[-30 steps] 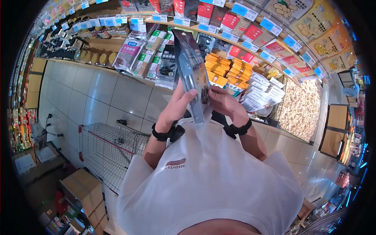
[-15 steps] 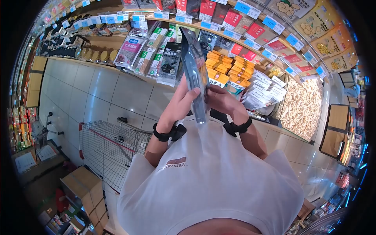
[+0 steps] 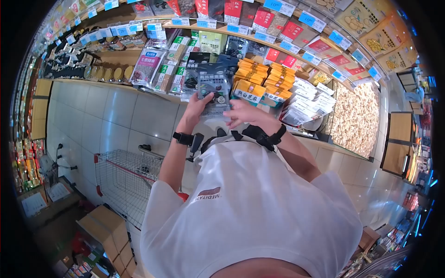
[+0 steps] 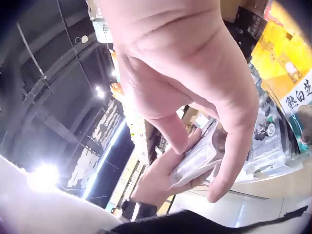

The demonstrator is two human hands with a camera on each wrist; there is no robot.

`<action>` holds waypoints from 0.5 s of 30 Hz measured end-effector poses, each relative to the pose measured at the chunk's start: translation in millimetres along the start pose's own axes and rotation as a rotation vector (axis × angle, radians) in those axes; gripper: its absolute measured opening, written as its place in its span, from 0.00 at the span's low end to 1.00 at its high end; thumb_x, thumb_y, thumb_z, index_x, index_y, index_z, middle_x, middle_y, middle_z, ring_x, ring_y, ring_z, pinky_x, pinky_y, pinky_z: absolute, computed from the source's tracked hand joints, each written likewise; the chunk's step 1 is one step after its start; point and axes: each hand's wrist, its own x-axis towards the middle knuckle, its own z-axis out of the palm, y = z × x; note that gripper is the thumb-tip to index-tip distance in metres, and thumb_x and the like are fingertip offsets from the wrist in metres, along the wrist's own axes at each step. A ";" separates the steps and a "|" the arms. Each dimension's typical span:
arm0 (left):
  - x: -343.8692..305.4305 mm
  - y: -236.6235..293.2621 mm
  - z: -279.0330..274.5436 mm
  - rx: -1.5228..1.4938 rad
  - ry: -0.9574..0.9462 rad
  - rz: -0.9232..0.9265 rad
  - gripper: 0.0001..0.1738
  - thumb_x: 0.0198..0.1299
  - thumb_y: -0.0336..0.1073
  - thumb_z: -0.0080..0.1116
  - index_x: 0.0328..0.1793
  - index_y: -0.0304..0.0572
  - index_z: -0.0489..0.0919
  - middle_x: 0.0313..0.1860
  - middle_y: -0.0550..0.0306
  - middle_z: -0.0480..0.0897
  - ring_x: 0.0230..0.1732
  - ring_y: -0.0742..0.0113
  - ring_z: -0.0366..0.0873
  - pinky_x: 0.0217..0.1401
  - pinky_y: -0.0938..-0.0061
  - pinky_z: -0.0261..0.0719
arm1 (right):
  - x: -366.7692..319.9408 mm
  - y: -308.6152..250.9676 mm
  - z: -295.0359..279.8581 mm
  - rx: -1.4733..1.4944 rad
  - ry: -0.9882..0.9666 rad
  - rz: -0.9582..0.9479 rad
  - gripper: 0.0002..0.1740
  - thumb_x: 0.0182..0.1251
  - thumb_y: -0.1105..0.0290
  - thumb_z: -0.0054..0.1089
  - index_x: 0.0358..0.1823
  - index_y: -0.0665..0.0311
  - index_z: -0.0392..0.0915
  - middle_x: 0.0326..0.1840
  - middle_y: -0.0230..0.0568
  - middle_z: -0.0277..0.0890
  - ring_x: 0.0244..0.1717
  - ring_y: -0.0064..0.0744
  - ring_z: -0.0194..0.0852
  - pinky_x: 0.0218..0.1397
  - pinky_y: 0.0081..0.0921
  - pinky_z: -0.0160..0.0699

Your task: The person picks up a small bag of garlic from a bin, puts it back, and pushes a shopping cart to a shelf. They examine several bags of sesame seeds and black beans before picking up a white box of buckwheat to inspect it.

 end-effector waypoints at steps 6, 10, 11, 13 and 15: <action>61.5 2.1 -21.4 0.592 0.108 0.318 0.32 0.60 0.47 0.75 0.61 0.28 0.81 0.45 0.51 0.90 0.46 0.69 0.85 0.52 0.72 0.82 | 20.6 22.4 -0.1 -0.100 -0.025 0.041 0.53 0.69 0.62 0.69 0.81 0.79 0.42 0.66 0.59 0.71 0.63 0.47 0.80 0.58 0.37 0.89; 101.4 -2.6 -22.4 0.718 0.042 0.416 0.31 0.61 0.49 0.73 0.65 0.39 0.82 0.46 0.46 0.90 0.48 0.60 0.88 0.53 0.67 0.82 | 43.7 23.4 -11.6 -0.163 -0.027 0.037 0.60 0.66 0.59 0.72 0.83 0.78 0.36 0.68 0.55 0.71 0.68 0.43 0.73 0.63 0.38 0.84; 109.1 -4.7 -21.5 0.719 0.036 0.419 0.31 0.61 0.49 0.73 0.65 0.39 0.82 0.46 0.46 0.90 0.48 0.60 0.88 0.53 0.67 0.82 | 46.9 24.6 -13.8 -0.139 0.011 0.038 0.60 0.65 0.59 0.72 0.83 0.77 0.37 0.67 0.53 0.71 0.67 0.42 0.73 0.62 0.38 0.83; 116.3 -3.3 -14.7 0.941 0.092 0.466 0.27 0.61 0.47 0.72 0.61 0.37 0.83 0.46 0.41 0.89 0.49 0.48 0.89 0.53 0.63 0.83 | 52.9 28.2 -17.8 -0.114 0.052 0.035 0.60 0.64 0.60 0.72 0.83 0.77 0.38 0.67 0.51 0.71 0.66 0.40 0.73 0.60 0.37 0.83; 122.8 -7.0 -11.9 0.962 0.072 0.476 0.27 0.60 0.44 0.72 0.60 0.34 0.82 0.46 0.38 0.88 0.50 0.42 0.87 0.55 0.60 0.82 | 56.6 31.7 -20.8 -0.060 0.098 0.080 0.53 0.65 0.62 0.72 0.83 0.69 0.46 0.69 0.39 0.68 0.66 0.30 0.70 0.61 0.35 0.78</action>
